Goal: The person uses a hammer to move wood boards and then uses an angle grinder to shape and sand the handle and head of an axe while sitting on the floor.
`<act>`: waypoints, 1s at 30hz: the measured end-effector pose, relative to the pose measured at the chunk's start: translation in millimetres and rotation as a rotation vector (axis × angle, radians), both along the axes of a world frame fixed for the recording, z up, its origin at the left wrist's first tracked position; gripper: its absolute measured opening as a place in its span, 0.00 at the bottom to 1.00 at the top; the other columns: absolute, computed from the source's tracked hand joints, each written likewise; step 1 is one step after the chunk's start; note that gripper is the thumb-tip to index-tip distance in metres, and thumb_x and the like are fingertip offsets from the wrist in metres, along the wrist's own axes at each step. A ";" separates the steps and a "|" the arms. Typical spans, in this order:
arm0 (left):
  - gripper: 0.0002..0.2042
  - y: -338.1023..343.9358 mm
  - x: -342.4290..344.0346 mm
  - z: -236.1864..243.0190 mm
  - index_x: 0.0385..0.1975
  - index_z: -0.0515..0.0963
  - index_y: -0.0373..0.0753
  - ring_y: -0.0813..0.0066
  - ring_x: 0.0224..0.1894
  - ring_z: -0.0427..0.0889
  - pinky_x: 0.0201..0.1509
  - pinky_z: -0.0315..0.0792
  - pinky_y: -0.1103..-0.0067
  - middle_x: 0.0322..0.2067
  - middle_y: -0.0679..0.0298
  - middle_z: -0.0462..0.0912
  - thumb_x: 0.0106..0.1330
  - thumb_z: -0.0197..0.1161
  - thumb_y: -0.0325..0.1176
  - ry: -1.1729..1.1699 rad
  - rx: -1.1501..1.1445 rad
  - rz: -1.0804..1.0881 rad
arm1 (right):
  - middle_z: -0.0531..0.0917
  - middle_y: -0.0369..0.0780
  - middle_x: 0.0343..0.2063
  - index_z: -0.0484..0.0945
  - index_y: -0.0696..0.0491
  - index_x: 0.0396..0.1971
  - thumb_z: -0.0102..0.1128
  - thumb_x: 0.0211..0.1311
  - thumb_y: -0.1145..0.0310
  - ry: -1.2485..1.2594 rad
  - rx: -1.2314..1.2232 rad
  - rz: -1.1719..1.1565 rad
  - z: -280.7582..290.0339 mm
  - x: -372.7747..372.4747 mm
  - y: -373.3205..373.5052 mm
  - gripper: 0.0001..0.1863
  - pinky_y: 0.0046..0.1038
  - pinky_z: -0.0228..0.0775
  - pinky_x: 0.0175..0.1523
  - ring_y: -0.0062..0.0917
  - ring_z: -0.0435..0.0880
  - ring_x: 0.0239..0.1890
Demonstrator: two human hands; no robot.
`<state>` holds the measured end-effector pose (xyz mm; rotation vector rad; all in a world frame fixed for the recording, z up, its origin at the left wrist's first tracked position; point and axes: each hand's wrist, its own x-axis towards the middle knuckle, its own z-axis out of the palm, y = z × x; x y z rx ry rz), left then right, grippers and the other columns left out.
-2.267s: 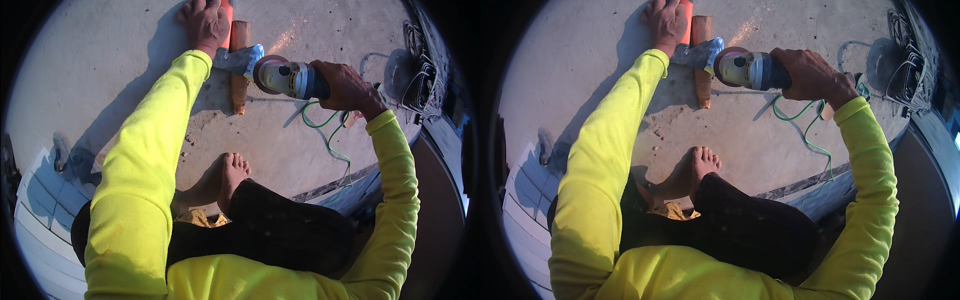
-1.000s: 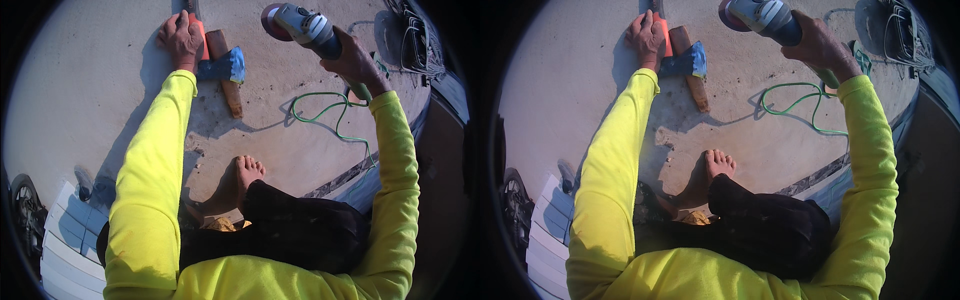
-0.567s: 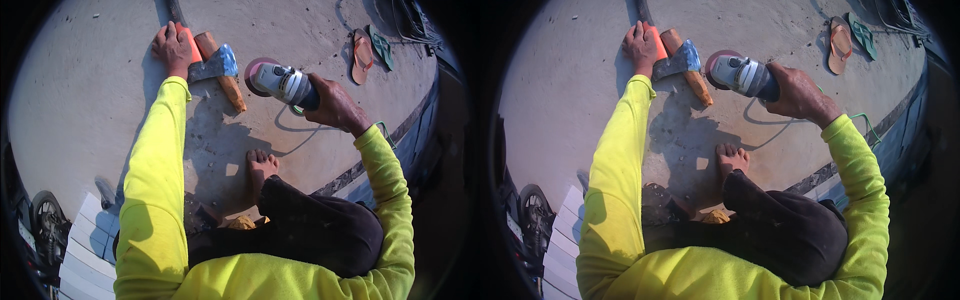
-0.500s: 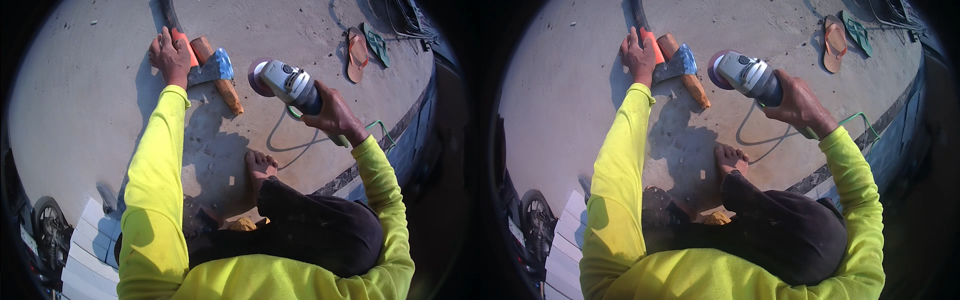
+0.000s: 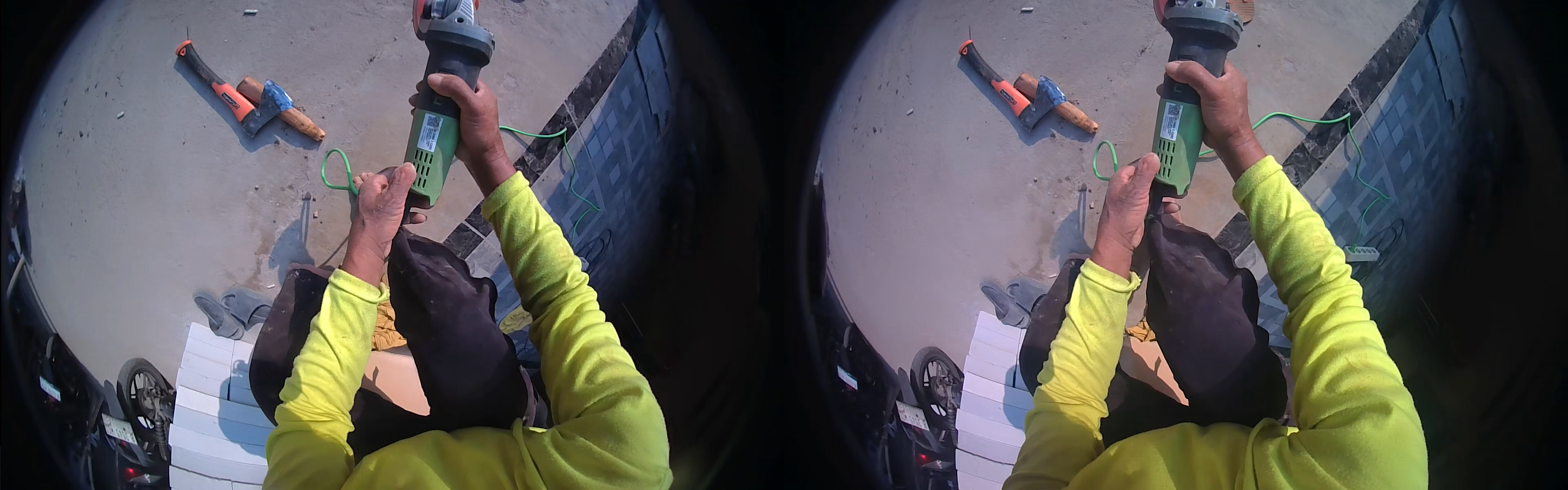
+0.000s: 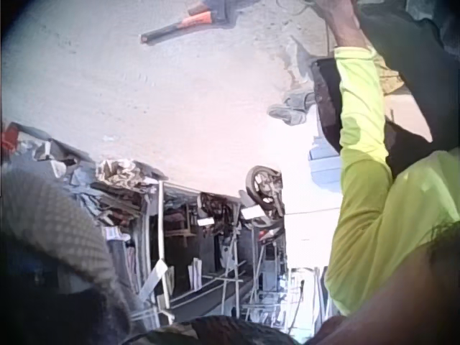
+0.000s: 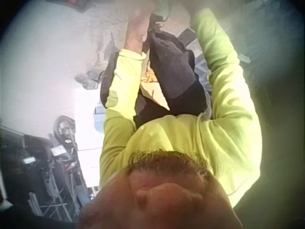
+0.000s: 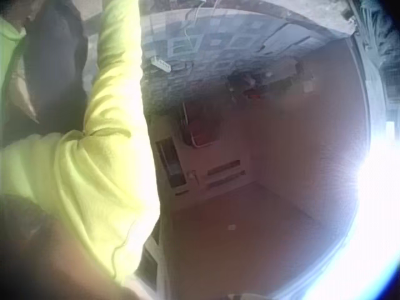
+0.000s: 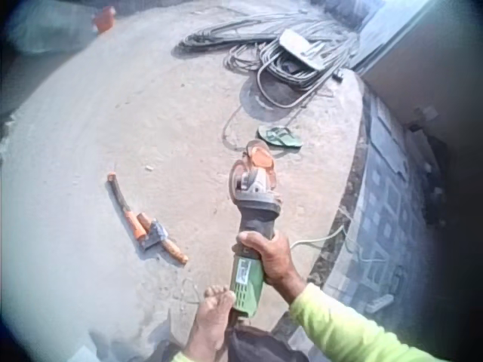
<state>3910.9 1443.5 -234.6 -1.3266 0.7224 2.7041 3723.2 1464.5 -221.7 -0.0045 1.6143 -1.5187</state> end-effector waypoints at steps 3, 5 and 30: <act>0.27 -0.5 13.0 80.0 0.44 0.76 0.32 0.77 0.27 0.82 0.30 0.81 0.81 0.29 0.62 0.81 0.67 0.64 0.56 0.006 0.055 0.010 | 0.80 0.40 0.31 0.73 0.59 0.40 0.69 0.54 0.65 0.019 -0.039 -0.093 62.3 18.8 17.8 0.19 0.32 0.83 0.39 0.28 0.86 0.31; 0.28 13.5 21.8 125.0 0.45 0.77 0.34 0.79 0.28 0.82 0.28 0.82 0.82 0.31 0.64 0.82 0.66 0.65 0.57 0.027 0.095 -0.089 | 0.79 0.39 0.31 0.73 0.58 0.39 0.69 0.54 0.64 0.000 -0.014 -0.175 116.4 24.3 41.4 0.19 0.31 0.82 0.39 0.27 0.86 0.30; 0.43 368.0 -75.1 429.1 0.66 0.61 0.33 0.53 0.37 0.86 0.42 0.78 0.68 0.35 0.49 0.85 0.50 0.77 0.39 0.587 -0.968 -1.967 | 0.80 0.35 0.28 0.78 0.50 0.31 0.78 0.44 0.65 -0.660 0.125 -1.906 322.1 168.8 461.7 0.17 0.31 0.76 0.38 0.23 0.80 0.30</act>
